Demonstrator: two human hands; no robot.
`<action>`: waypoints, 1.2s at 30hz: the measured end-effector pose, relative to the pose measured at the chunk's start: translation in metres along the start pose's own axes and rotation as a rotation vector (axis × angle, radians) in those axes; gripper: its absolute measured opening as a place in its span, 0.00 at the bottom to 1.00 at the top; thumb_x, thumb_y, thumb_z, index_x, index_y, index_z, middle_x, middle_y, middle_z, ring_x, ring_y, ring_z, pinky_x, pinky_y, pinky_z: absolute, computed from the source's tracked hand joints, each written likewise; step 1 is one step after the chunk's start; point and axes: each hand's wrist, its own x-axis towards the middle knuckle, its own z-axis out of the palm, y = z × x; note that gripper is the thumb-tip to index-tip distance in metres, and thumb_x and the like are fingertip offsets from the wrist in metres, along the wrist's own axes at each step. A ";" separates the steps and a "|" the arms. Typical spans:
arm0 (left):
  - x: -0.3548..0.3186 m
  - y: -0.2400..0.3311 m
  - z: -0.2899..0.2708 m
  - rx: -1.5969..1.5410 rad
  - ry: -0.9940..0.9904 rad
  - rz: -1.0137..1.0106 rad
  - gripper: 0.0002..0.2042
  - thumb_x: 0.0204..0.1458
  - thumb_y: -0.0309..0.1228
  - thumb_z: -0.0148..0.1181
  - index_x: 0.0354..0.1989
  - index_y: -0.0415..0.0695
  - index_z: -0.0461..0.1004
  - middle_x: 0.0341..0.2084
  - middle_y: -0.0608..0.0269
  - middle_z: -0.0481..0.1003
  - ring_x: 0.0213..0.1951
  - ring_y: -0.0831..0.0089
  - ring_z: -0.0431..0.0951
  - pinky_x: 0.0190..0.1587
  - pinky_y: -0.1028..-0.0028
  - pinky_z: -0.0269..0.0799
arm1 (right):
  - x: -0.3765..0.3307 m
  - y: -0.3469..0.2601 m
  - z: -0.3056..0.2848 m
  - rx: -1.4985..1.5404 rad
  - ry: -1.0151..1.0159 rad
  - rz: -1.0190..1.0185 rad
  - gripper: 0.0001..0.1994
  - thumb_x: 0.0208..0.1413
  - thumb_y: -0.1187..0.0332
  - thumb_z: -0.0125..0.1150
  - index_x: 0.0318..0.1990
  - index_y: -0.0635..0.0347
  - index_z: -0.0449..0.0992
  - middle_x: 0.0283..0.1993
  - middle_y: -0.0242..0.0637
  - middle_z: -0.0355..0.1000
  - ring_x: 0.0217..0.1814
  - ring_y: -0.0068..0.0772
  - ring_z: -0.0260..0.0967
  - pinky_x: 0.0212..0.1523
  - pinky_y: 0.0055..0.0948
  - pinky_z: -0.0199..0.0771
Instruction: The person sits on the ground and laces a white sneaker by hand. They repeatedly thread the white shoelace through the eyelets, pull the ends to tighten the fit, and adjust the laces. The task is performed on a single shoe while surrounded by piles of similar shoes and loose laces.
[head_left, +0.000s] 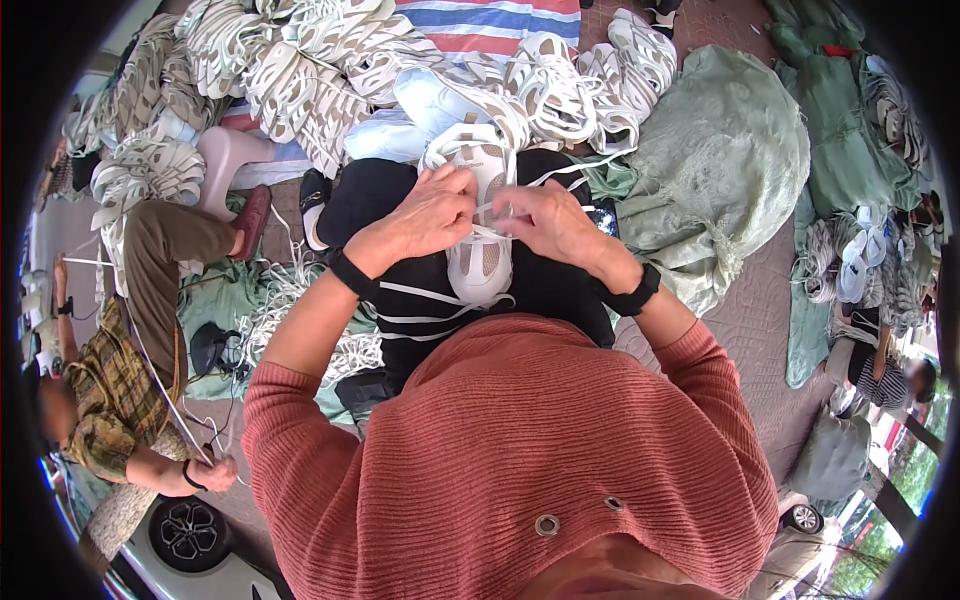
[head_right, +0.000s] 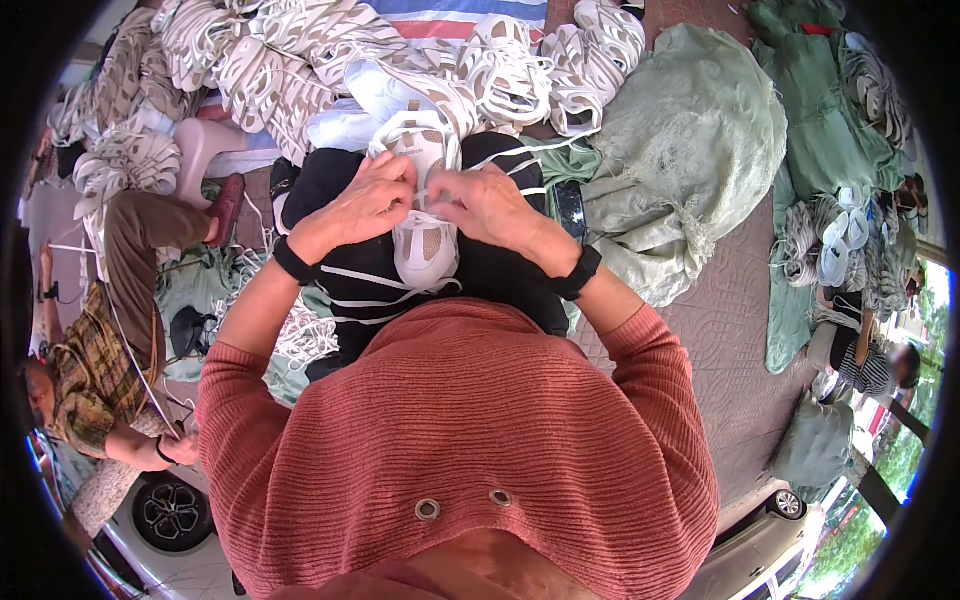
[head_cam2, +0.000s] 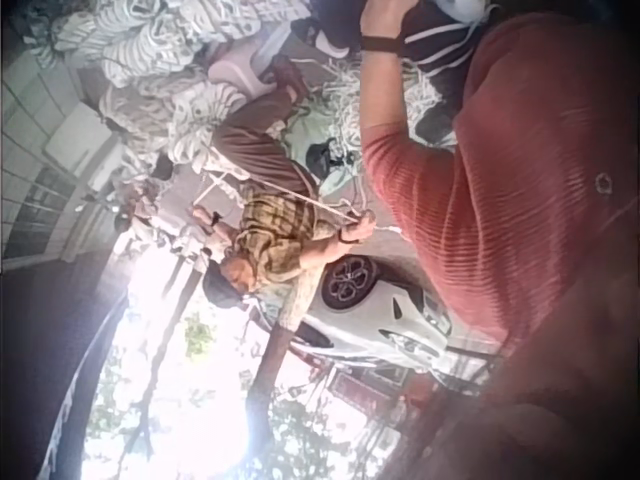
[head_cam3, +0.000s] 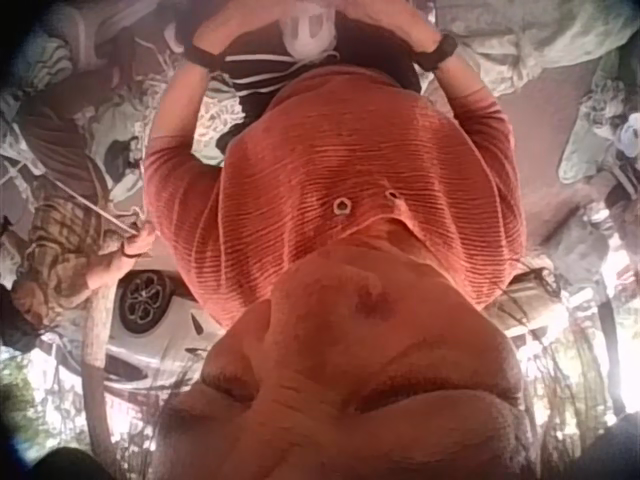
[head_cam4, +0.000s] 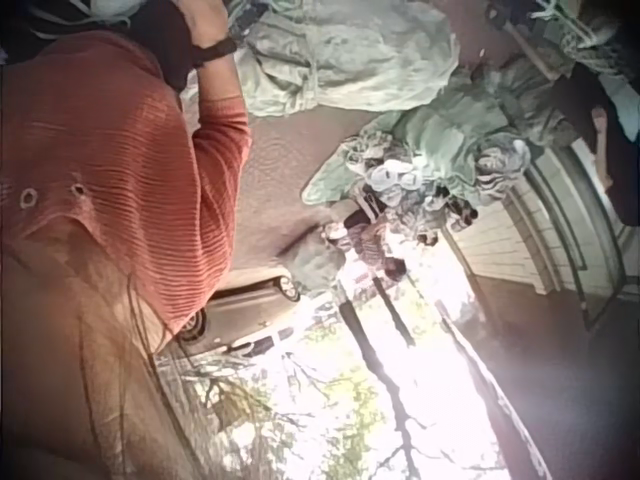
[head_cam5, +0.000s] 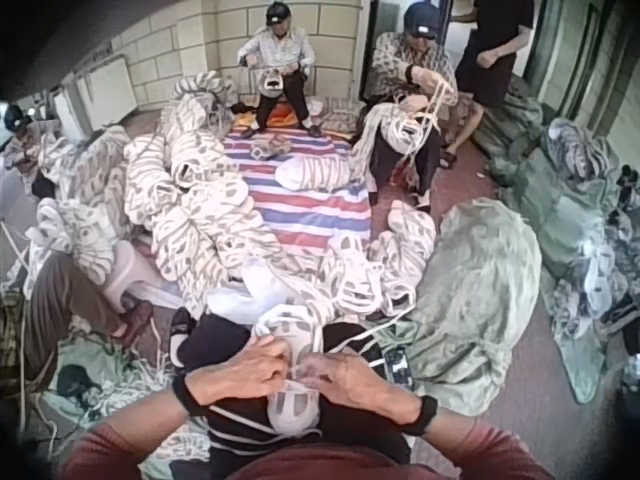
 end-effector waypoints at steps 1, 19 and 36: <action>0.000 -0.001 -0.001 -0.025 0.022 0.014 0.03 0.44 0.23 0.58 0.23 0.41 0.71 0.36 0.62 0.67 0.43 0.62 0.65 0.47 0.64 0.60 | 0.004 0.000 0.001 0.020 0.054 0.017 0.09 0.51 0.65 0.66 0.36 0.53 0.73 0.26 0.36 0.72 0.30 0.39 0.72 0.39 0.36 0.61; -0.003 0.003 -0.016 0.018 0.066 0.120 0.10 0.39 0.26 0.66 0.25 0.43 0.69 0.35 0.61 0.67 0.41 0.61 0.68 0.45 0.64 0.65 | 0.021 0.011 -0.002 -0.213 -0.138 -0.018 0.07 0.56 0.65 0.62 0.33 0.55 0.71 0.21 0.36 0.72 0.26 0.42 0.70 0.37 0.37 0.60; -0.028 0.012 0.009 -0.294 0.191 -0.297 0.11 0.51 0.21 0.60 0.40 0.40 0.68 0.30 0.55 0.72 0.32 0.58 0.76 0.35 0.65 0.73 | 0.030 0.011 -0.003 -0.179 -0.180 -0.029 0.11 0.54 0.60 0.63 0.27 0.56 0.72 0.20 0.39 0.70 0.25 0.45 0.69 0.38 0.39 0.62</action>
